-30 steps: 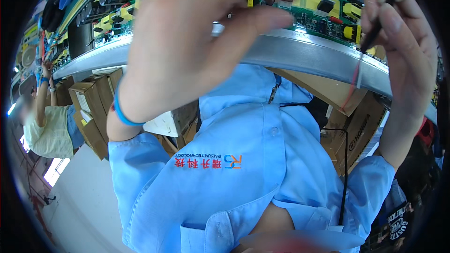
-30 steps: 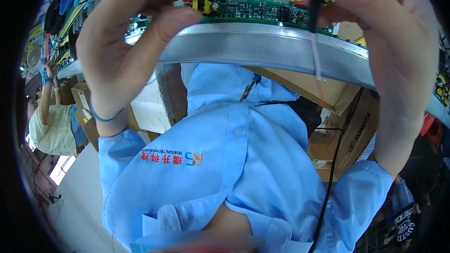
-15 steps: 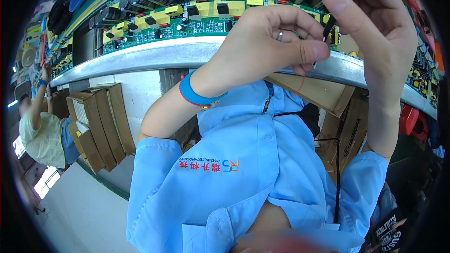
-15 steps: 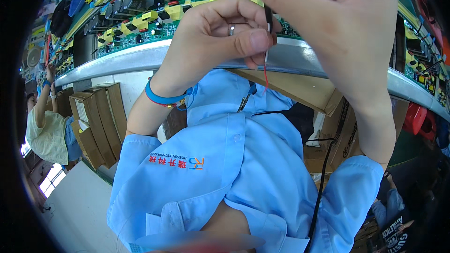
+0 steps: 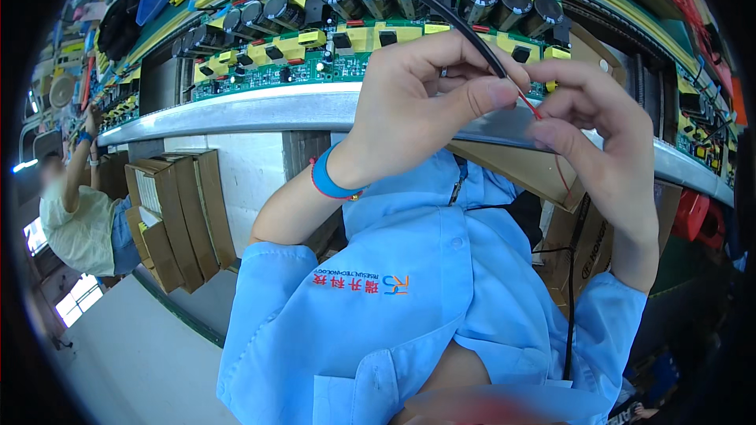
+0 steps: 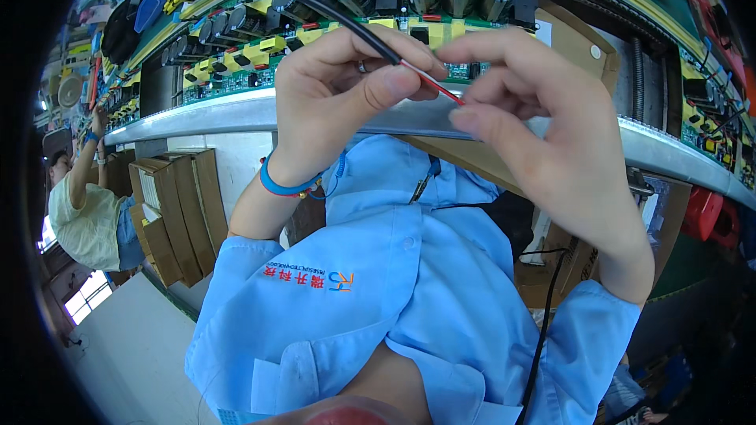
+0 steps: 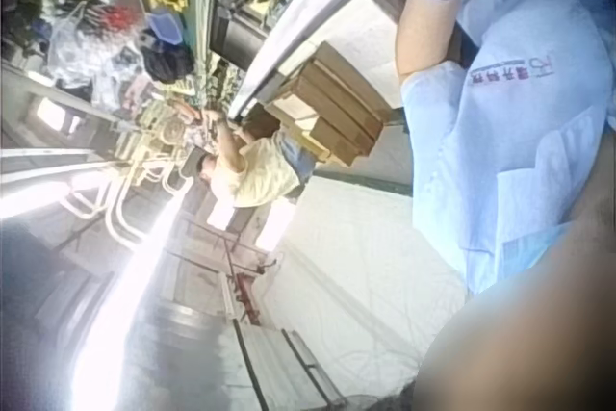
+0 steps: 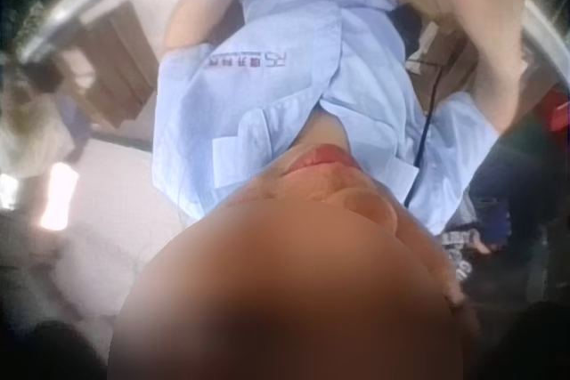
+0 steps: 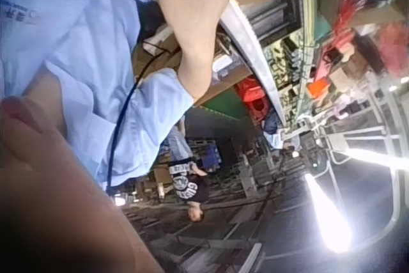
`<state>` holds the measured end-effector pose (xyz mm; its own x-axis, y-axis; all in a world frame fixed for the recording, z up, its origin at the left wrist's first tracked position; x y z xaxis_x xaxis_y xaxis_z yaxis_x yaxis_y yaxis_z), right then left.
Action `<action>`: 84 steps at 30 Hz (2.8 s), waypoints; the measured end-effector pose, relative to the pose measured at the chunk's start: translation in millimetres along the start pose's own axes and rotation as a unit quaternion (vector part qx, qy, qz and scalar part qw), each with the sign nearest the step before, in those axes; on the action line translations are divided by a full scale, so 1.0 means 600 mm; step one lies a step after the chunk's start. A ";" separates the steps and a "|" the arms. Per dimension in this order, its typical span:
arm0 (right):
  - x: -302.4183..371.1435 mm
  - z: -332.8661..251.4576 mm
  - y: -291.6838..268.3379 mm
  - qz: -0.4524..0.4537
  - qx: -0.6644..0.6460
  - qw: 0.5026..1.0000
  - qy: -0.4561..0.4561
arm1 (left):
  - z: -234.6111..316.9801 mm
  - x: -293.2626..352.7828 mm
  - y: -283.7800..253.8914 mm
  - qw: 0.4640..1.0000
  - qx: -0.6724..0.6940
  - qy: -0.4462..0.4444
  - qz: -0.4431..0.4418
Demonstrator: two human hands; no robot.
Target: Connecting wires and assembling components on printed circuit boards at a factory workstation.
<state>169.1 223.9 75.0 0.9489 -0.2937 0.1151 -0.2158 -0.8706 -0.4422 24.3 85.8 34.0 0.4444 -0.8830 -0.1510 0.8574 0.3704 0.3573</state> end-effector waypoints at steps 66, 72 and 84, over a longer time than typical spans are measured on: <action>-0.009 0.127 0.033 0.241 0.430 0.811 -0.316 | -0.086 -0.008 0.025 0.779 -0.554 0.288 -0.060; -0.011 0.108 0.021 0.207 0.445 0.835 -0.249 | -0.083 -0.019 0.029 0.768 -0.573 0.277 -0.070; -0.012 0.100 0.017 0.145 0.436 0.872 -0.170 | -0.043 0.009 0.000 0.897 -0.404 0.169 -0.053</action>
<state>174.0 240.5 16.5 0.9288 -0.1880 -0.3193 -0.3423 -0.1049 -0.9337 33.0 88.4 9.6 0.2847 -0.8381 -0.4653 0.7472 0.4981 -0.4400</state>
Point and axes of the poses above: each hand's wrist, its own x-axis away from the middle knuckle, its own y-axis out of the palm, z = x × y, the point moved 1 cm from there along -x, towards the middle knuckle, and after that the axes turned 9 degrees about x, right-handed, at the moved point
